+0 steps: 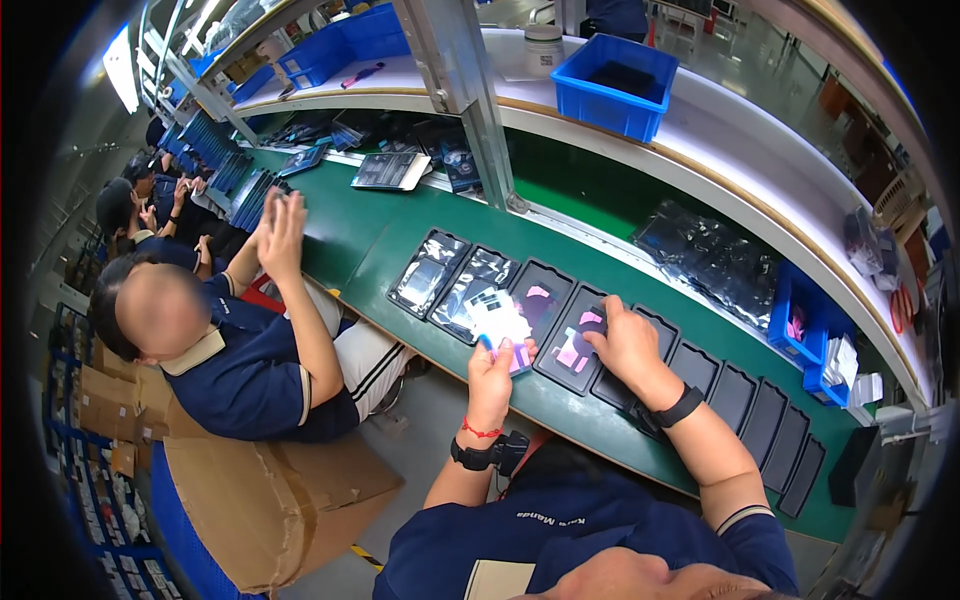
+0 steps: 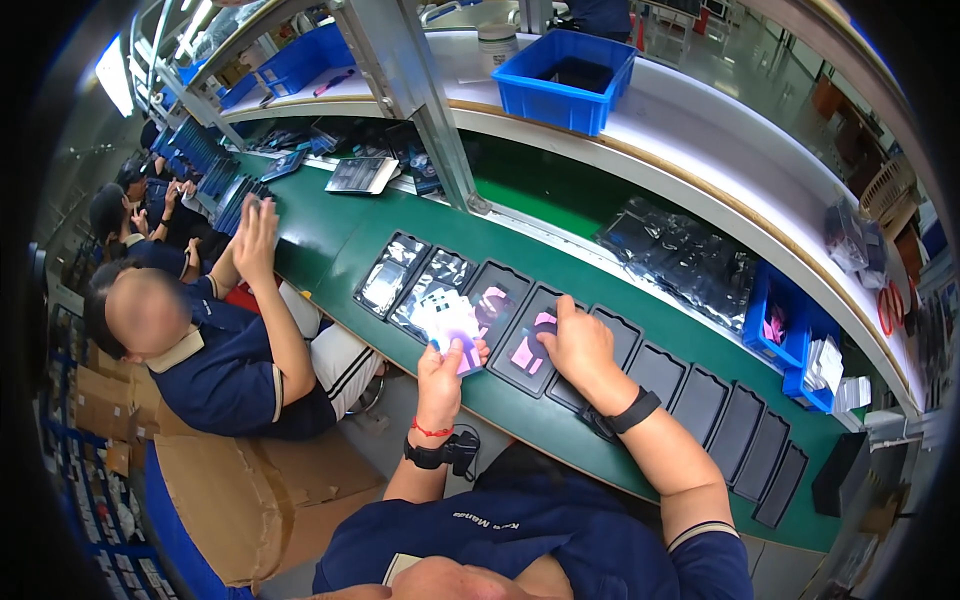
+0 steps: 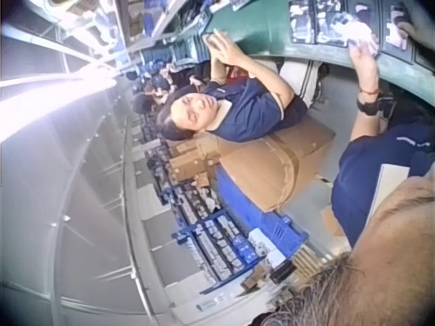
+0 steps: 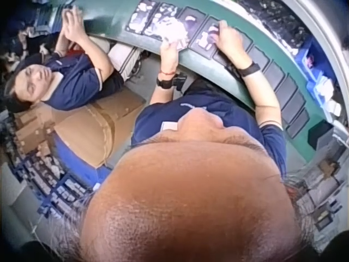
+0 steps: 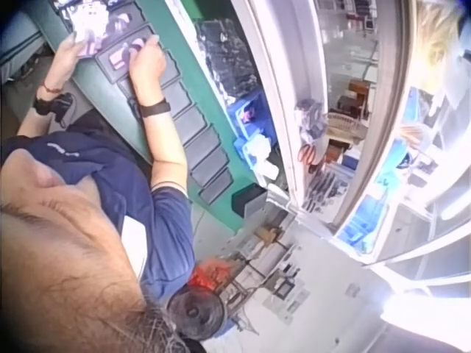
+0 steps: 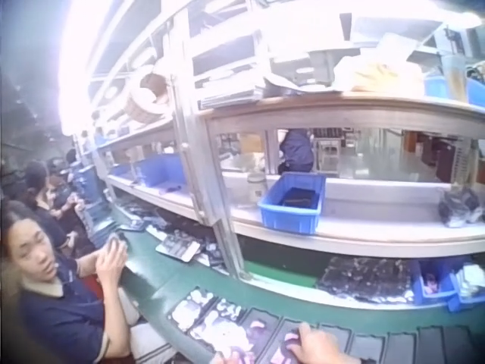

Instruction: Unpack plastic trays, attach labels/stickers, and pack smartphone cases into protective sleeves and bags.

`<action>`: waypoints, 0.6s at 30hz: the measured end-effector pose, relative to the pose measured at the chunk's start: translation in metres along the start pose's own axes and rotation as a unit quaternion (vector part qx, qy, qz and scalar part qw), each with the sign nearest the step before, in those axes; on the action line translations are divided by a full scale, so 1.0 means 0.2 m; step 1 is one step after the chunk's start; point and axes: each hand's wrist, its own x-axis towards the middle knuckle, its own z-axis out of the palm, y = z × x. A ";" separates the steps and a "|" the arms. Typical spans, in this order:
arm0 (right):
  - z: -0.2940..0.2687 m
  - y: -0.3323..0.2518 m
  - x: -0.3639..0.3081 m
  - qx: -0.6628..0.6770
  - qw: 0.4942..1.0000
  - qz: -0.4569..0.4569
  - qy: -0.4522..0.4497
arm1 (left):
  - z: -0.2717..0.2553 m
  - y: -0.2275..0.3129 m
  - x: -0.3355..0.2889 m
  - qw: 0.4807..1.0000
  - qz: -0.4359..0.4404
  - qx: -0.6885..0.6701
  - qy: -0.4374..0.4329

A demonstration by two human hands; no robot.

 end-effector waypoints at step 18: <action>-0.23 0.25 -0.21 -0.053 0.990 -0.048 0.120 | 0.29 -0.15 -0.05 0.988 -0.066 0.037 -0.135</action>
